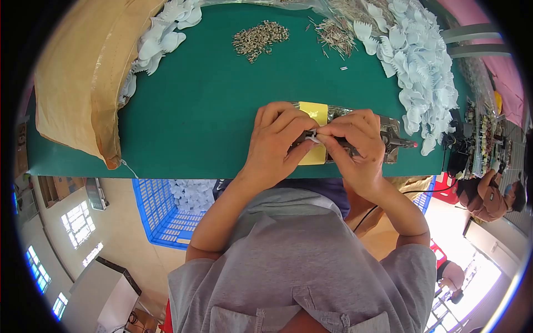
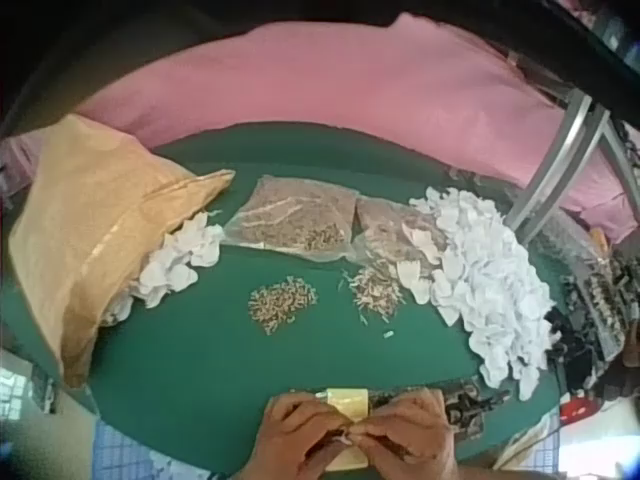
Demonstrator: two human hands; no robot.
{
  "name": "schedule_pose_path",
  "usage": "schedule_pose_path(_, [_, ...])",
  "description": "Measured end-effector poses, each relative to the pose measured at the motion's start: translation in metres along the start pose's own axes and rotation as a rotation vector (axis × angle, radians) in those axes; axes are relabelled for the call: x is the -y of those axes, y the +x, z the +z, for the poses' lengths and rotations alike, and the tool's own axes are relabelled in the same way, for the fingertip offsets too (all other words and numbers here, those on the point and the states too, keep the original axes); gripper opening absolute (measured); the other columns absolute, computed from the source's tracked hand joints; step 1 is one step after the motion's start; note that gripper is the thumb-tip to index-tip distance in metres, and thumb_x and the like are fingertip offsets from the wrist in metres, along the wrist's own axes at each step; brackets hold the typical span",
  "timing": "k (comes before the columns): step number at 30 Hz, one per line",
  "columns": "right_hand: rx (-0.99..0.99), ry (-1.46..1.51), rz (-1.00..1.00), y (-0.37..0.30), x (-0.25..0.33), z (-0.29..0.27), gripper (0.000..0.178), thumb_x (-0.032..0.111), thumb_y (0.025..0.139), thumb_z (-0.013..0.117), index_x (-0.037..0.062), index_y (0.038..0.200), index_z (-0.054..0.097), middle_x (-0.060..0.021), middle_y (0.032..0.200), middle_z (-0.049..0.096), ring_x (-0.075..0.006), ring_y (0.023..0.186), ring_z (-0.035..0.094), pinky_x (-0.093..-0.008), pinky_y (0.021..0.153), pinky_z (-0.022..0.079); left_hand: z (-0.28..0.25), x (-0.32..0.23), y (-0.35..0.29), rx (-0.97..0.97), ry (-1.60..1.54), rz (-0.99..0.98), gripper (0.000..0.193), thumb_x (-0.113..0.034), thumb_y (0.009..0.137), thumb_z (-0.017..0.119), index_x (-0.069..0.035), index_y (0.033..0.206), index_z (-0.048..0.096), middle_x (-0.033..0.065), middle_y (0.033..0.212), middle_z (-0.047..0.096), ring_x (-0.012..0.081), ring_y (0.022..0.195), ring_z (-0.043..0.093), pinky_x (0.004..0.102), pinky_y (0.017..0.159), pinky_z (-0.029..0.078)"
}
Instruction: The person assembles plastic flower parts with metal centers using a manual press tool on a green workbench.
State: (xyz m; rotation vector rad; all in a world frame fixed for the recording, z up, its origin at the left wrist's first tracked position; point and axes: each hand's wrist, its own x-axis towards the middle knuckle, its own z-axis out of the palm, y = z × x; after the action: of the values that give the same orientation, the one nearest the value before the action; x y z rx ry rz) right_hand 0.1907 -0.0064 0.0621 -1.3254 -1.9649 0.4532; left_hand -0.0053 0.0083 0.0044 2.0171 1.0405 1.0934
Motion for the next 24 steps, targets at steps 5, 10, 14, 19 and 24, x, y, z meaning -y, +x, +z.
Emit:
schedule_pose_path(5, [0.033,0.009,0.049,0.002,0.001,-0.003,0.014,0.007,0.080,0.086,0.0118,0.092,0.079,0.0011,0.090,0.074,-0.0194,0.089,0.060,-0.0354,0.088,0.041,0.000,-0.001,0.001,0.010,-0.017,-0.020,0.028,-0.018,0.084,0.082,-0.012,0.109,0.071,0.0002,0.114,0.067,0.0279,0.113,0.056,0.0457,0.101,0.042])
schedule_pose_path(10, [0.148,0.099,0.238,0.015,0.004,-0.009,0.016,0.007,0.081,0.085,0.0095,0.093,0.076,0.0003,0.087,0.073,-0.0205,0.088,0.060,-0.0357,0.085,0.044,0.000,0.002,-0.001,0.019,-0.023,-0.037,0.028,-0.019,0.085,0.082,-0.012,0.110,0.071,-0.0007,0.116,0.068,0.0272,0.115,0.055,0.0451,0.100,0.042])
schedule_pose_path(14, [0.277,0.282,0.376,0.022,-0.004,-0.013,0.020,0.007,0.083,0.085,0.0049,0.098,0.071,-0.0033,0.088,0.071,-0.0169,0.081,0.062,-0.0330,0.077,0.050,0.000,0.000,0.001,0.015,-0.014,-0.029,0.028,-0.018,0.084,0.082,-0.012,0.109,0.071,-0.0007,0.114,0.068,0.0269,0.115,0.055,0.0456,0.101,0.041])
schedule_pose_path(19, [0.376,0.326,0.497,0.024,-0.010,-0.018,0.026,0.008,0.085,0.084,0.0025,0.105,0.069,-0.0061,0.094,0.070,-0.0120,0.081,0.065,-0.0293,0.077,0.055,0.006,0.003,0.010,-0.039,-0.174,-0.013,0.030,-0.016,0.078,0.088,-0.010,0.102,0.070,0.0041,0.101,0.066,0.0282,0.101,0.059,0.0414,0.086,0.047])
schedule_pose_path(24, [-0.057,0.013,0.246,0.000,-0.027,-0.053,0.029,0.004,0.094,0.075,0.0033,0.122,0.071,-0.0083,0.111,0.075,-0.0177,0.096,0.072,-0.0317,0.087,0.057,-0.001,0.005,0.015,0.053,-0.164,-0.020,0.029,-0.010,0.076,0.092,-0.006,0.096,0.070,0.0055,0.090,0.065,0.0239,0.087,0.060,0.0344,0.074,0.048])
